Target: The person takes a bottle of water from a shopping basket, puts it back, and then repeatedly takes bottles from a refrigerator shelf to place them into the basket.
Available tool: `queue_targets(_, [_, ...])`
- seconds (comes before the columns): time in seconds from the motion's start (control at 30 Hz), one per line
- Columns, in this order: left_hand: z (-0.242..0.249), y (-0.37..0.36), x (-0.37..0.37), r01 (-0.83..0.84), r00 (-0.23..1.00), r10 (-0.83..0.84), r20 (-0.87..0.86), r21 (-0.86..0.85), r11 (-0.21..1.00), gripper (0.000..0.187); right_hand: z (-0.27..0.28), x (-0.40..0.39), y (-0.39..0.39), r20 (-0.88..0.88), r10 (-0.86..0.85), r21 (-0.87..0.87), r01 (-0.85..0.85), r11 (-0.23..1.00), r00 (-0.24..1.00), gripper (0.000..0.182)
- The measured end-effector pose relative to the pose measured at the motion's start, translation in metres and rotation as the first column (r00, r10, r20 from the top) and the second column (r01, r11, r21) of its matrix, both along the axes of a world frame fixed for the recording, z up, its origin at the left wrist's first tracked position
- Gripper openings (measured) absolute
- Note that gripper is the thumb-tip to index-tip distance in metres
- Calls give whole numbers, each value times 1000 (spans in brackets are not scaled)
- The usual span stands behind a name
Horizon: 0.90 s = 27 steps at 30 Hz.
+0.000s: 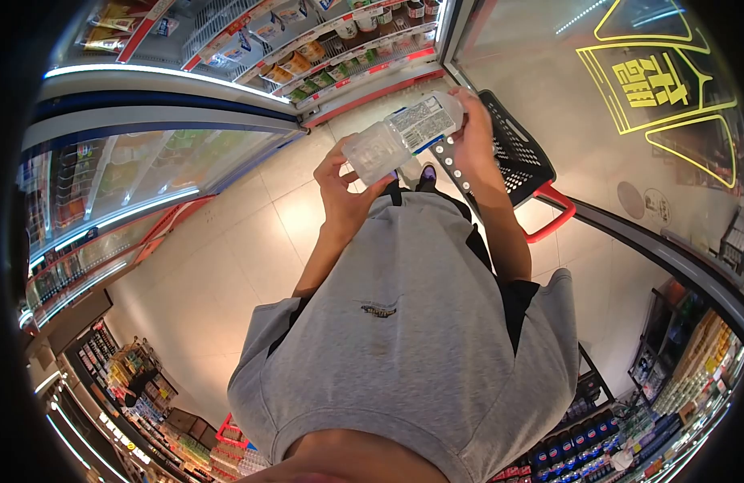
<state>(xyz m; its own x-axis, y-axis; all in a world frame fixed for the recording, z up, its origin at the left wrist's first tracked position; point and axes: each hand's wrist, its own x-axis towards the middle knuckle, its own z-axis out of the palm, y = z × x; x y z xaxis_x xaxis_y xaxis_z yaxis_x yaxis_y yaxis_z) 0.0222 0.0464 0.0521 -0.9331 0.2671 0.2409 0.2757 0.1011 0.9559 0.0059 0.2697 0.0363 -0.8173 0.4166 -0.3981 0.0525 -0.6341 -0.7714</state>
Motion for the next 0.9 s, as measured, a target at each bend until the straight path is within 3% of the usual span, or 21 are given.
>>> queue_targets(0.07, [-13,9,4,-86,982,67,179,100,991,82,28,4,9,-139,41,137,-22,990,990,22])
queue_targets(0.17, [-18,9,1,-42,989,62,133,-149,988,82,47,16,3,-217,113,351,-31,936,970,19])
queue_targets(0.2, [-20,10,1,-22,983,46,177,-137,990,83,51,20,-2,-210,126,452,-18,892,970,18])
queue_targets(0.27, [-23,11,1,15,965,14,261,-107,994,86,67,23,-12,-225,181,509,-43,860,957,18])
queue_targets(0.37, [-26,10,1,9,971,28,239,-153,988,84,70,25,-14,-240,233,519,-79,851,942,18])
queue_targets(0.4, [-31,9,2,-77,996,85,34,-188,979,82,67,26,-12,-238,242,518,-87,851,941,18])
queue_targets(0.47, [-44,9,-1,-259,911,171,-376,-197,946,78,62,27,-9,-228,252,583,-75,809,940,16])
queue_targets(0.53, [-53,6,-14,-330,710,205,-674,-61,942,79,58,28,-6,-209,250,701,-34,713,946,17])
queue_targets(0.57, [-56,2,-18,-345,572,224,-789,16,938,80,55,28,-6,-215,234,688,-23,725,948,18])
queue_targets(0.6, [-44,0,-22,-369,488,199,-850,5,929,80,52,28,-5,-221,220,676,-13,737,950,19])
queue_targets(0.7, [-27,-2,-25,-344,477,142,-867,-35,938,81,52,31,-3,-130,196,630,-71,773,972,25])
queue_targets(0.73, [-31,-3,-26,-304,515,145,-845,-21,953,82,54,32,-3,-84,191,611,-101,785,978,27])
queue_targets(0.83, [-25,-11,-20,-268,749,71,-659,-203,942,84,56,30,-3,-100,157,680,-48,732,983,28])
queue_targets(0.9, [-12,-11,-18,-84,944,29,-328,-154,985,77,55,32,-3,-62,116,719,-36,694,991,27])
